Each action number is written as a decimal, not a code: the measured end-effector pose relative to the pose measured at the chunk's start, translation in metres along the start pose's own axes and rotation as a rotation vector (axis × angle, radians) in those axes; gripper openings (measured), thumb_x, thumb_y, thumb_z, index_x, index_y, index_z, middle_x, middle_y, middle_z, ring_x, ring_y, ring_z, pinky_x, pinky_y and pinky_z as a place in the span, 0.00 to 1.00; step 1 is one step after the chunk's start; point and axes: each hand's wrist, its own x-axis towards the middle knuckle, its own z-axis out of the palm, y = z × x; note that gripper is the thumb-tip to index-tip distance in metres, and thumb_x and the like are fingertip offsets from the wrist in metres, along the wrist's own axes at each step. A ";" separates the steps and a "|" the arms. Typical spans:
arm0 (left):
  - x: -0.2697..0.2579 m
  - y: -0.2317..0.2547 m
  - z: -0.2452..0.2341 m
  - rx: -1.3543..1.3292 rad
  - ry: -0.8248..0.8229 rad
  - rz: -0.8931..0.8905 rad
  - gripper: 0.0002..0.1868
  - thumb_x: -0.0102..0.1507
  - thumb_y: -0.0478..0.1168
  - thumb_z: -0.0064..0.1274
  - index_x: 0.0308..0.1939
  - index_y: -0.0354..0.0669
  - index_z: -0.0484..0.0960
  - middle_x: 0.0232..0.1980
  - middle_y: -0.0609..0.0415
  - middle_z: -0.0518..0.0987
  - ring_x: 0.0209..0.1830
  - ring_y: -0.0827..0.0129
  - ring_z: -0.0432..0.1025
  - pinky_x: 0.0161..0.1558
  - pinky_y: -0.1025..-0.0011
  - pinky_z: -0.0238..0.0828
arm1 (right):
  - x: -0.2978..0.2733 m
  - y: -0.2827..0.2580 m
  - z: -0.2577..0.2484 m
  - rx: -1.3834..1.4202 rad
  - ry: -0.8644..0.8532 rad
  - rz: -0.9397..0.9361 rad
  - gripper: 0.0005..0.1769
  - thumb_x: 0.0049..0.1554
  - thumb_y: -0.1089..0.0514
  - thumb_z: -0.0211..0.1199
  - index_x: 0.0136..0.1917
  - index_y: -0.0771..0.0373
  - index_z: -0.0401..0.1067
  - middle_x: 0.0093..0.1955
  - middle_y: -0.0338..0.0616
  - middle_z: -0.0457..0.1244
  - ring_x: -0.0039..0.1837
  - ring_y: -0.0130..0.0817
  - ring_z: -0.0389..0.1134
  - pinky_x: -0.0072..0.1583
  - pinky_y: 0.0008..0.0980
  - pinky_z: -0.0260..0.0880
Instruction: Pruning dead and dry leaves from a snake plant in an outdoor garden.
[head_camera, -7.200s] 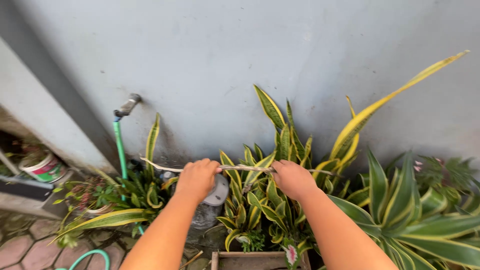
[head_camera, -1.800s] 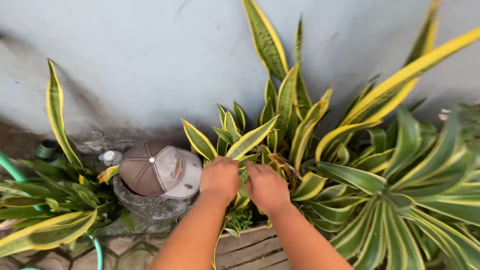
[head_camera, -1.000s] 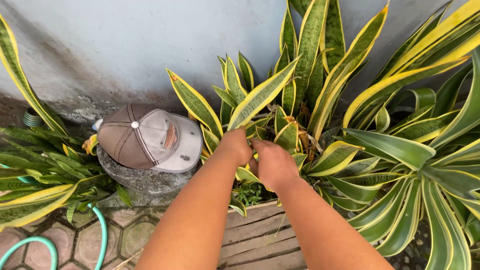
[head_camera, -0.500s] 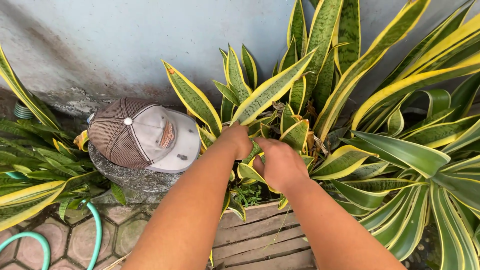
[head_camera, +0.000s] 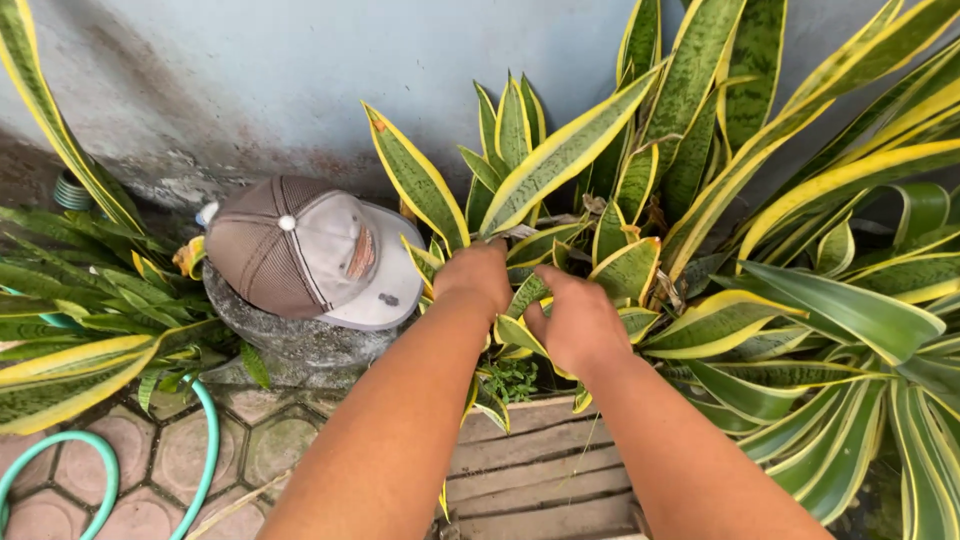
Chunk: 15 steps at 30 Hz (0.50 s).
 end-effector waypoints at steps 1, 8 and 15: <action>0.000 0.000 -0.001 -0.003 -0.010 -0.001 0.29 0.69 0.34 0.40 0.75 0.46 0.69 0.62 0.39 0.75 0.64 0.38 0.73 0.59 0.41 0.76 | 0.000 0.002 0.001 -0.002 -0.008 0.006 0.33 0.60 0.46 0.56 0.78 0.47 0.66 0.71 0.43 0.67 0.74 0.45 0.67 0.71 0.53 0.71; -0.002 0.010 -0.007 0.017 0.066 0.010 0.23 0.66 0.31 0.48 0.65 0.46 0.81 0.65 0.44 0.77 0.61 0.46 0.76 0.55 0.47 0.82 | 0.004 0.005 0.004 0.040 0.007 0.023 0.31 0.60 0.46 0.56 0.76 0.44 0.68 0.71 0.44 0.67 0.73 0.47 0.67 0.72 0.53 0.71; -0.015 0.024 -0.027 -0.051 -0.010 0.045 0.34 0.67 0.32 0.46 0.79 0.39 0.63 0.74 0.38 0.63 0.73 0.40 0.64 0.66 0.42 0.74 | 0.005 0.005 0.004 0.063 0.003 0.031 0.31 0.60 0.46 0.56 0.76 0.45 0.69 0.71 0.45 0.67 0.73 0.47 0.67 0.72 0.53 0.70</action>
